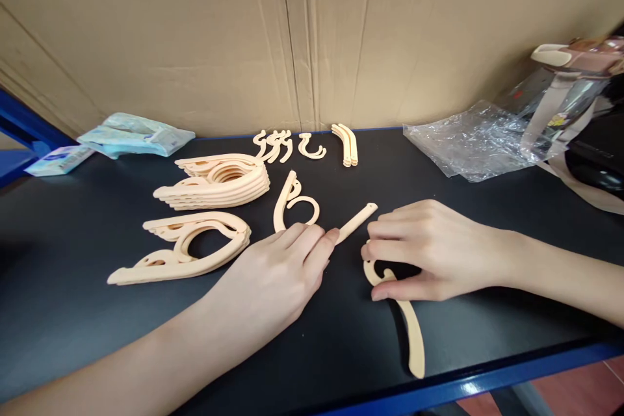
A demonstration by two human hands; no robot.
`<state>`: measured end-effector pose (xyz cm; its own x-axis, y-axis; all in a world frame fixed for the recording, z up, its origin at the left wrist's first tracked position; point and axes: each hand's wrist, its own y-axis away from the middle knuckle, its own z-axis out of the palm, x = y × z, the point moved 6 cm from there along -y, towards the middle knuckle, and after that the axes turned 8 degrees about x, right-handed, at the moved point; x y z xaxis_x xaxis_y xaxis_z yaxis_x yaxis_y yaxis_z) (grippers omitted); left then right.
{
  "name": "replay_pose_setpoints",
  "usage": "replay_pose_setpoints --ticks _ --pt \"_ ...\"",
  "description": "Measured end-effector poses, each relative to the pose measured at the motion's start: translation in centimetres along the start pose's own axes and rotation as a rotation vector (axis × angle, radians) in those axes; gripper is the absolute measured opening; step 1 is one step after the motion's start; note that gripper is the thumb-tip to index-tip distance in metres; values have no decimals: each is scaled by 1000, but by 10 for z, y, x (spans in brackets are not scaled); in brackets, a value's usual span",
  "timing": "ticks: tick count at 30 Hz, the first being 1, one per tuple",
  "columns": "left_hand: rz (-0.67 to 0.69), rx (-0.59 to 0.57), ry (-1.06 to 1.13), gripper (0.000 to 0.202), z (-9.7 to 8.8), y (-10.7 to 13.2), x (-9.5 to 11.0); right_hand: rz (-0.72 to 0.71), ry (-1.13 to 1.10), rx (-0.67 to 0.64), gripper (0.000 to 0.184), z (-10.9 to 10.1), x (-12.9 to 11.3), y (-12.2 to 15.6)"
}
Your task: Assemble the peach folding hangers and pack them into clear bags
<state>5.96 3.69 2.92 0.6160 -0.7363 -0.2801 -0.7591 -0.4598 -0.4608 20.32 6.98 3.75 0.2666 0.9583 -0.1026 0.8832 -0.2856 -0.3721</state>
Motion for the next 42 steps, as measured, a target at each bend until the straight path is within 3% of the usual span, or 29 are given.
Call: replay_pose_setpoints --ticks 6,10,15,19,21,24,28,31,34,37,42 --pt "-47 -13 -71 28 -5 0 -1 158 63 -122 16 -11 22 5" --pt "-46 -25 -96 27 -6 -1 -2 242 -41 -153 2 -13 35 7" --pt "-46 -4 -124 32 -10 -3 -1 334 -204 -170 10 -16 47 10" --pt "-79 2 -53 32 -10 -7 5 328 -105 -203 36 -24 58 15" --pt "-103 18 -5 32 -8 -10 7 295 -39 -231 39 -26 60 19" --pt "-154 30 24 39 -2 -16 6 284 -58 -253 15 -23 59 23" --pt "-203 -53 110 20 13 -22 7 289 -117 -195 13 -17 49 20" --pt "-251 -78 200 19 17 -24 8 329 -140 -90 4 -15 44 16" --pt "-281 -52 309 14 17 -23 9 422 -279 -34 10 -12 44 17" --pt "-296 -45 468 11 18 -21 9 493 -386 -59 8 -8 43 21" --pt "-322 -79 615 9 20 -18 4 459 -328 -140 17 -3 31 25"
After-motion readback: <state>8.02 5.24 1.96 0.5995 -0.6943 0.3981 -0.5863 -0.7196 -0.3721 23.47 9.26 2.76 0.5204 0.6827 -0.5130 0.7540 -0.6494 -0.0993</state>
